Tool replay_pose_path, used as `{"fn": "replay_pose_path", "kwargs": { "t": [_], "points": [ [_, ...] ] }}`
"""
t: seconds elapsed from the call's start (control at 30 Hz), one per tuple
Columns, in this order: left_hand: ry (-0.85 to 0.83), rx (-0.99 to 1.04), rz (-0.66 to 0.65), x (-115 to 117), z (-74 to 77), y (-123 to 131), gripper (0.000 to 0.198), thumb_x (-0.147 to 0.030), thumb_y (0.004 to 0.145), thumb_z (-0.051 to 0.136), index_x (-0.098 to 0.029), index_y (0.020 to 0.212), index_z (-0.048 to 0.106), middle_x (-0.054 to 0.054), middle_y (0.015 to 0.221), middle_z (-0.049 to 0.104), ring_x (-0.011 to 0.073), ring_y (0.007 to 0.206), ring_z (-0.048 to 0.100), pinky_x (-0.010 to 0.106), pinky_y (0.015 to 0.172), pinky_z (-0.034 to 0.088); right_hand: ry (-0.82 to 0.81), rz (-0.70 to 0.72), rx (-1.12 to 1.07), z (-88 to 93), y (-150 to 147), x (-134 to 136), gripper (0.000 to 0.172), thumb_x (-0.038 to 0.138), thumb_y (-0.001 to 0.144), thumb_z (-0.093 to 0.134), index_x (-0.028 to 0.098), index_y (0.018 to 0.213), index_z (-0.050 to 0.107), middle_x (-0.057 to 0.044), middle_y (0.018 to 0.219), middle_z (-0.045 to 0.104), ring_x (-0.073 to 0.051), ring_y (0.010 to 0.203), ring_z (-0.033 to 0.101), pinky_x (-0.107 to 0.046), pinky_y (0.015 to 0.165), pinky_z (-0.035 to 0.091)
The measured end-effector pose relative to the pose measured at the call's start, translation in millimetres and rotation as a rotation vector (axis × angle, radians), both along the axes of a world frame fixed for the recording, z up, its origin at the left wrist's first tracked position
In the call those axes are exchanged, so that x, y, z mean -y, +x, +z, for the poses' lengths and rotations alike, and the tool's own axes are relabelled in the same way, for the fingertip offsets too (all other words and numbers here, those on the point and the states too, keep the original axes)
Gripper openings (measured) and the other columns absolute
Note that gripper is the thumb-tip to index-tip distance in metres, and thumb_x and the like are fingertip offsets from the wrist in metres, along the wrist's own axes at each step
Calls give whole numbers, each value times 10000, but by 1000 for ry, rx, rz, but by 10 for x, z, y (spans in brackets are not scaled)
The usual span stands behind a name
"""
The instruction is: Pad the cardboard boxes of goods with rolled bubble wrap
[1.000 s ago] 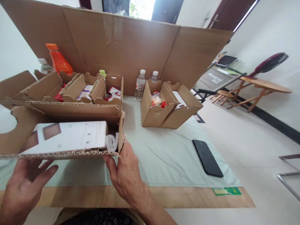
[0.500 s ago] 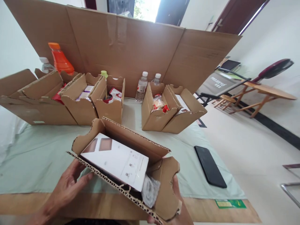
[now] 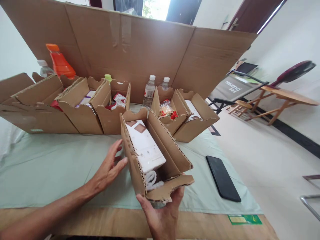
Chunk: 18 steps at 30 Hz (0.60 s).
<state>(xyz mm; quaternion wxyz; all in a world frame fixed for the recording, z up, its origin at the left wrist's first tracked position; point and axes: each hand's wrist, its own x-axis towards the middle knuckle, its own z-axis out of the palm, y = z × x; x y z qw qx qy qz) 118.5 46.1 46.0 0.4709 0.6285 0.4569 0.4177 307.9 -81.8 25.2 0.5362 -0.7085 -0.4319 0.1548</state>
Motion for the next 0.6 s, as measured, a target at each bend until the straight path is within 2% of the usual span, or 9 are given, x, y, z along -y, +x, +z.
{"fn": "replay_pose_path", "kwargs": {
  "t": [0.07, 0.13, 0.2, 0.33, 0.43, 0.53, 0.6],
  "points": [
    [13, 15, -70, 23, -15, 89, 744, -553, 1002, 495, -221, 1618, 241, 145, 1725, 188, 333, 1580, 212, 575, 1241, 293, -12, -24, -41, 43, -92, -122, 1236, 515, 668, 901, 227, 1608, 152, -211, 1557, 419, -378, 1390, 484, -626, 1154, 363],
    [23, 20, -106, 53, -13, 127, 733, -564, 1025, 440, -221, 1633, 218, 129, 1736, 170, 307, 1598, 165, 569, 1279, 217, -3, 2, -71, 73, -152, -174, 1217, 505, 702, 879, 257, 1617, 116, -196, 1589, 366, -382, 1455, 404, -649, 1180, 307],
    [34, 19, -127, 71, -4, 139, 736, -576, 1032, 419, -218, 1642, 213, 118, 1744, 152, 297, 1607, 135, 560, 1298, 161, 20, 39, -74, 81, -162, -175, 1144, 481, 755, 841, 287, 1619, 117, -174, 1584, 372, -361, 1440, 425, -626, 1167, 342],
    [90, 48, -168, 58, 1, 119, 720, -587, 1036, 413, -252, 1646, 231, 88, 1748, 152, 293, 1612, 115, 540, 1310, 110, 68, 49, 58, 37, -84, -198, 884, 416, 850, 759, 303, 1570, 259, -140, 1489, 472, -300, 1286, 558, -527, 1081, 464],
    [148, 129, -212, 16, -20, 44, 716, -612, 1034, 395, -298, 1651, 212, 60, 1753, 138, 309, 1613, 105, 551, 1304, 120, 76, 95, 250, 24, -9, -354, 633, 398, 904, 695, 270, 1450, 400, -118, 1283, 608, -267, 1078, 660, -467, 927, 559],
    [205, 165, -242, -59, -46, -34, 822, -625, 981, 524, -303, 1655, 181, 69, 1754, 123, 343, 1610, 99, 570, 1300, 106, 99, 177, 422, 99, 75, -613, 496, 426, 909, 677, 239, 1316, 466, -107, 1165, 658, -234, 865, 705, -398, 734, 608],
    [192, 152, -225, -121, -62, -52, 892, -553, 938, 637, -285, 1654, 177, 94, 1747, 145, 357, 1603, 128, 580, 1295, 126, 104, 220, 481, 181, 128, -802, 454, 451, 895, 685, 226, 1233, 482, -91, 1104, 665, -210, 757, 699, -365, 644, 607]
  ]
}}
